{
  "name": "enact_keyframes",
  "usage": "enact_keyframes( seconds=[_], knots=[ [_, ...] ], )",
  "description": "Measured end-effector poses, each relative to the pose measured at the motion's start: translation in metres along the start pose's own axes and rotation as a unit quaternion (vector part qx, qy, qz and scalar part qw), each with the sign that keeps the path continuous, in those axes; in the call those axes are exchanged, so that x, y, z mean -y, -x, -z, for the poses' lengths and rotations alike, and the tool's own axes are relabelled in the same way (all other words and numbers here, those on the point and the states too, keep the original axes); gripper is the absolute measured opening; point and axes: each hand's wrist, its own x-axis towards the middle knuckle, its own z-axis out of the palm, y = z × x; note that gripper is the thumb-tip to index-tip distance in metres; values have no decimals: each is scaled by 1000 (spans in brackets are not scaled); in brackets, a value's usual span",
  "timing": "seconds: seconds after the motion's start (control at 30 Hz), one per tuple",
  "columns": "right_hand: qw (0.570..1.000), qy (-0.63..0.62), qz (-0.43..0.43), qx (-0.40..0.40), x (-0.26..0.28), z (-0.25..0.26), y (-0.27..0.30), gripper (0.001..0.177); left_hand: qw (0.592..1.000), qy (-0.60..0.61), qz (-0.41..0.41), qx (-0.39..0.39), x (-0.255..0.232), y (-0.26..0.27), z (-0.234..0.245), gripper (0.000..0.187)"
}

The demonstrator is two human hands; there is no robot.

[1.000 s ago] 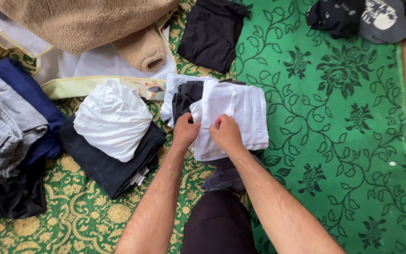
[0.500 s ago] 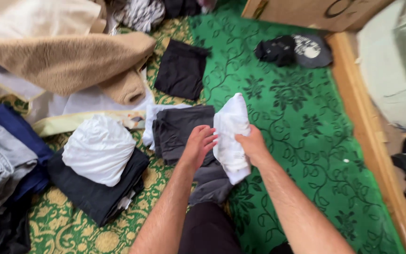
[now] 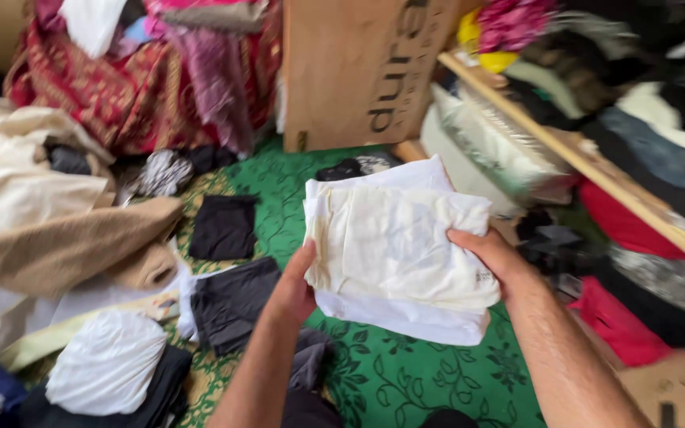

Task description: The person folds various garments on a patterned green floor and places them into a wooden wardrobe. Items handled include white shirts, black pants, gray shorts, and dark jeans, which are stacked on the wardrobe shelf.

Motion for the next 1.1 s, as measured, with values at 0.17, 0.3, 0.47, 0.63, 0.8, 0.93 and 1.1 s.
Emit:
enact_keyframes(
  seconds=[0.17, 0.3, 0.47, 0.63, 0.8, 0.93, 1.1],
  knots=[
    [999, 12, 28, -34, 31, 52, 53, 83, 981, -151, -100, 65, -2, 20, -110, 40],
    [981, -194, 19, -22, 31, 107, 48, 74, 985, -131, -108, 25, 8, 9, -150, 45],
    [971, -229, 50, -43, 27, 156, 68, 66, 992, -100, -74, 20, 1, 24, -226, 41],
    [962, -241, 110, -68, 56, 186, 45, 55, 996, -73, 17, 50, -11, 0, -280, 50],
    [944, -272, 143, -122, 92, 231, -11, 46, 977, -148, 38, 148, -37, -48, -341, 56],
    [938, -271, 148, -159, 143, 265, -35, 49, 966, -185, 46, 174, -58, -97, -404, 54],
    [911, -288, 194, -224, 219, 313, -55, 60, 964, -183, 69, 181, -75, -155, -501, 70]
  ],
)
